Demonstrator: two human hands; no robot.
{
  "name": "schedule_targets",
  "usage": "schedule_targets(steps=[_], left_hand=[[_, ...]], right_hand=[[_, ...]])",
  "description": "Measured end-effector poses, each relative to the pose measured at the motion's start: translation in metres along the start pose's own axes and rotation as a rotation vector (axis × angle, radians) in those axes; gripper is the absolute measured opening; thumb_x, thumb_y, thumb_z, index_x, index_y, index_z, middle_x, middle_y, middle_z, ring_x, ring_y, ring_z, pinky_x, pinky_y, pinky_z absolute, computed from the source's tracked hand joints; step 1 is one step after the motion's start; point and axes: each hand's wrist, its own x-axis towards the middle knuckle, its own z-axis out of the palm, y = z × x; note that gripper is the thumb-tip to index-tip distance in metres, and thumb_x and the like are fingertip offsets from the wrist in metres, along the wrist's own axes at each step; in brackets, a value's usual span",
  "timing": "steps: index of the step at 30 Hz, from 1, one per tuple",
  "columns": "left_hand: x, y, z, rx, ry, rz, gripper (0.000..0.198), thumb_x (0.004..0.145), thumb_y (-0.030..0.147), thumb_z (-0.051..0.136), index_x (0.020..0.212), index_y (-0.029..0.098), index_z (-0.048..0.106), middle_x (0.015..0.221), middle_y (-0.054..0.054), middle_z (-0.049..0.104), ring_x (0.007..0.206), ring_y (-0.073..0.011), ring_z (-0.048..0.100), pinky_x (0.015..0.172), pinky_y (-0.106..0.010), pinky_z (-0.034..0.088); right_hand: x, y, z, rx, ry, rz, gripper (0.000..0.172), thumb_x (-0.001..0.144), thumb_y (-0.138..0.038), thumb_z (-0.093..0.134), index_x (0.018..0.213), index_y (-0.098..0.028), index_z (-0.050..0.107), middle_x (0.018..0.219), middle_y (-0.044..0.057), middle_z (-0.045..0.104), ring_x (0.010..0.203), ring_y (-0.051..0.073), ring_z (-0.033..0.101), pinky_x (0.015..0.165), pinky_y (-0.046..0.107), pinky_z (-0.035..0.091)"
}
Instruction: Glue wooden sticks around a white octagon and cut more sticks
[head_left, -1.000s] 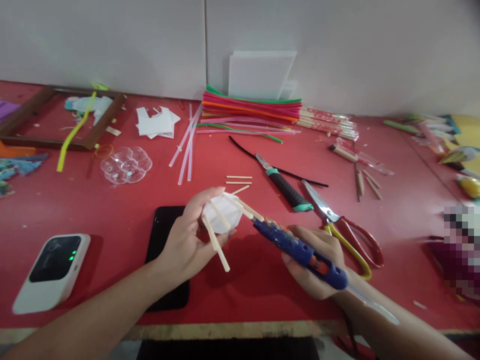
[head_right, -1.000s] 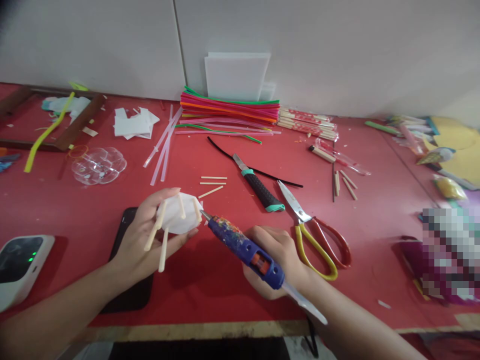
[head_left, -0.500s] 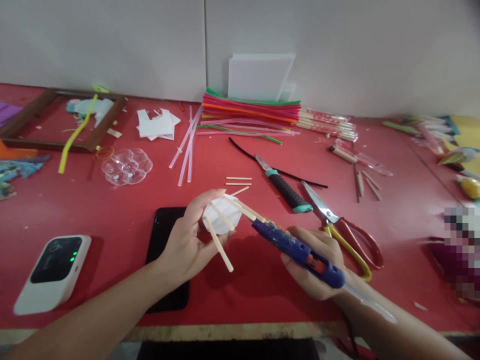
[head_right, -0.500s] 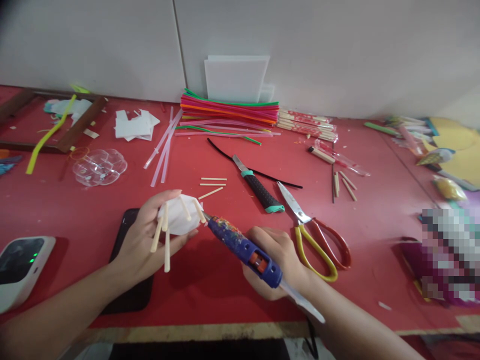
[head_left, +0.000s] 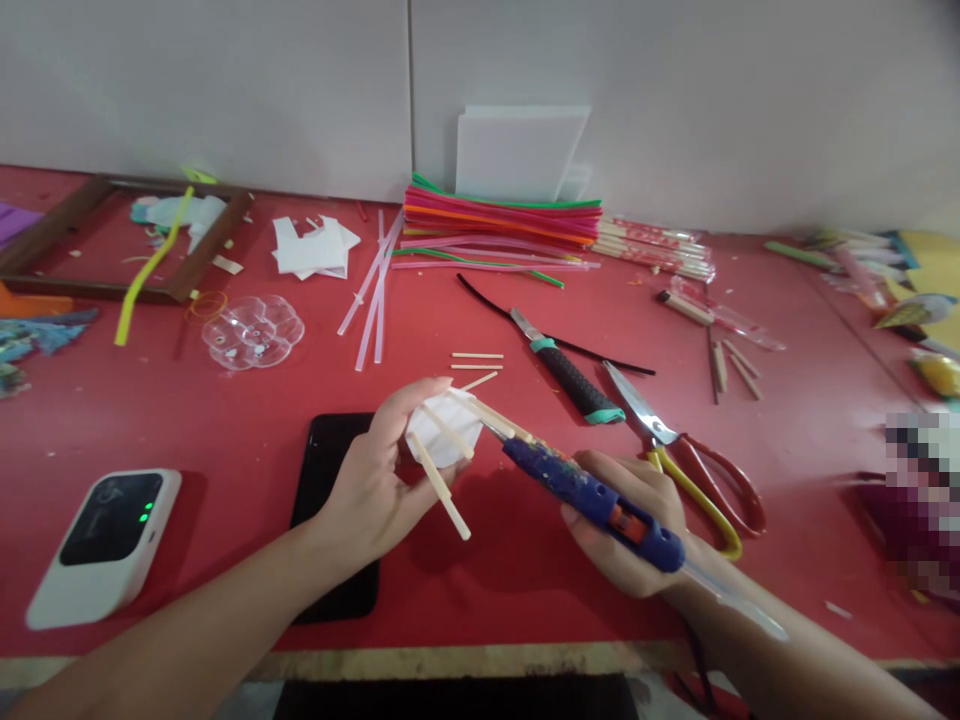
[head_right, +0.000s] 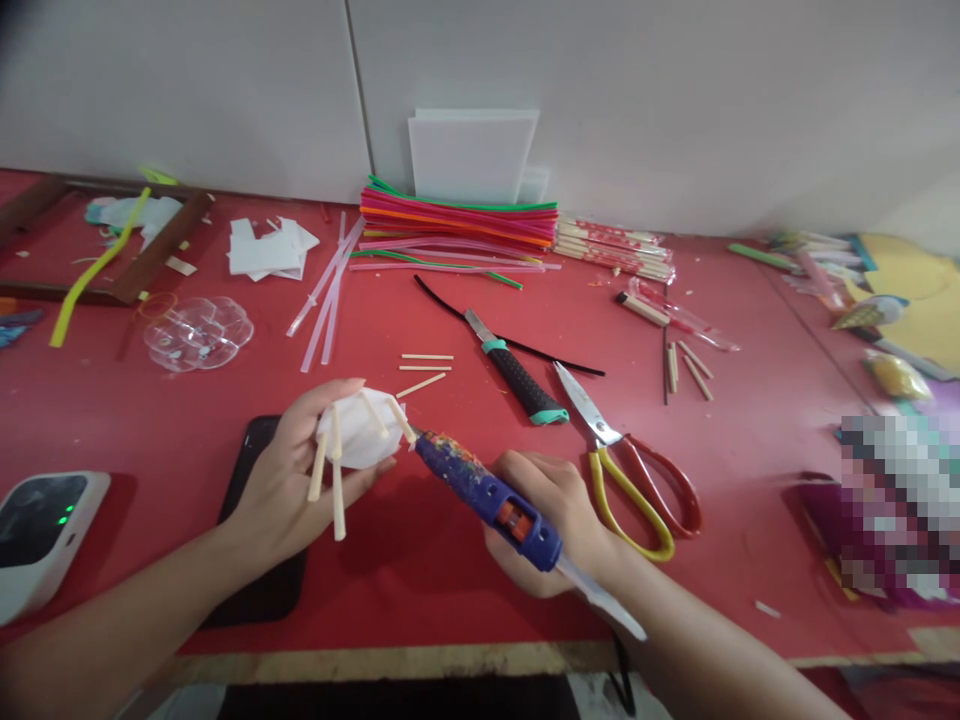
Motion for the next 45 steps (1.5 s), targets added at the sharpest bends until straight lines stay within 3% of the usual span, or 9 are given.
schedule_targets(steps=[21,31,38,41,45], left_hand=[[-0.001,-0.003,0.002,-0.093,-0.002,-0.039,0.074,0.081,0.02,0.081,0.143,0.035,0.046,0.122,-0.004,0.07,0.102,-0.0224,0.074,0.089,-0.036,0.063],[0.001,-0.002,0.001,-0.037,-0.016,0.011,0.069,0.083,0.02,0.079,0.143,0.032,0.046,0.115,-0.003,0.073,0.093,-0.0175,0.075,0.084,-0.028,0.063],[-0.001,-0.006,0.0,-0.024,-0.06,0.014,0.064,0.087,0.019,0.074,0.143,0.03,0.046,0.118,-0.005,0.071,0.095,-0.0186,0.075,0.087,-0.032,0.063],[0.001,-0.003,-0.001,0.022,-0.013,0.019,0.065,0.085,0.021,0.076,0.142,0.029,0.047,0.122,-0.006,0.07,0.098,-0.0198,0.074,0.088,-0.033,0.062],[0.007,0.007,-0.002,0.043,0.07,0.009,0.065,0.081,0.02,0.08,0.138,0.027,0.048,0.118,-0.005,0.071,0.095,-0.0188,0.075,0.083,-0.03,0.064]], right_hand=[[-0.002,0.002,0.001,0.011,0.004,-0.036,0.016,0.077,-0.014,0.055,0.085,-0.024,0.046,0.066,-0.006,0.04,0.049,0.011,0.038,0.045,0.027,0.029],[0.003,-0.004,-0.002,-0.035,-0.018,-0.029,0.013,0.077,-0.018,0.054,0.083,-0.025,0.045,0.064,-0.005,0.043,0.048,0.012,0.04,0.045,0.027,0.031],[0.008,-0.009,-0.007,-0.123,-0.062,-0.02,0.016,0.078,-0.02,0.052,0.079,-0.026,0.037,0.06,-0.006,0.041,0.046,0.011,0.038,0.044,0.026,0.03],[0.009,-0.009,-0.009,-0.195,-0.092,0.02,0.018,0.076,-0.022,0.053,0.077,-0.026,0.036,0.059,-0.007,0.041,0.045,0.011,0.039,0.044,0.025,0.031],[0.008,-0.007,-0.008,-0.311,-0.061,0.107,0.007,0.079,-0.022,0.052,0.079,-0.025,0.045,0.058,-0.006,0.049,0.044,0.011,0.044,0.045,0.025,0.033]])
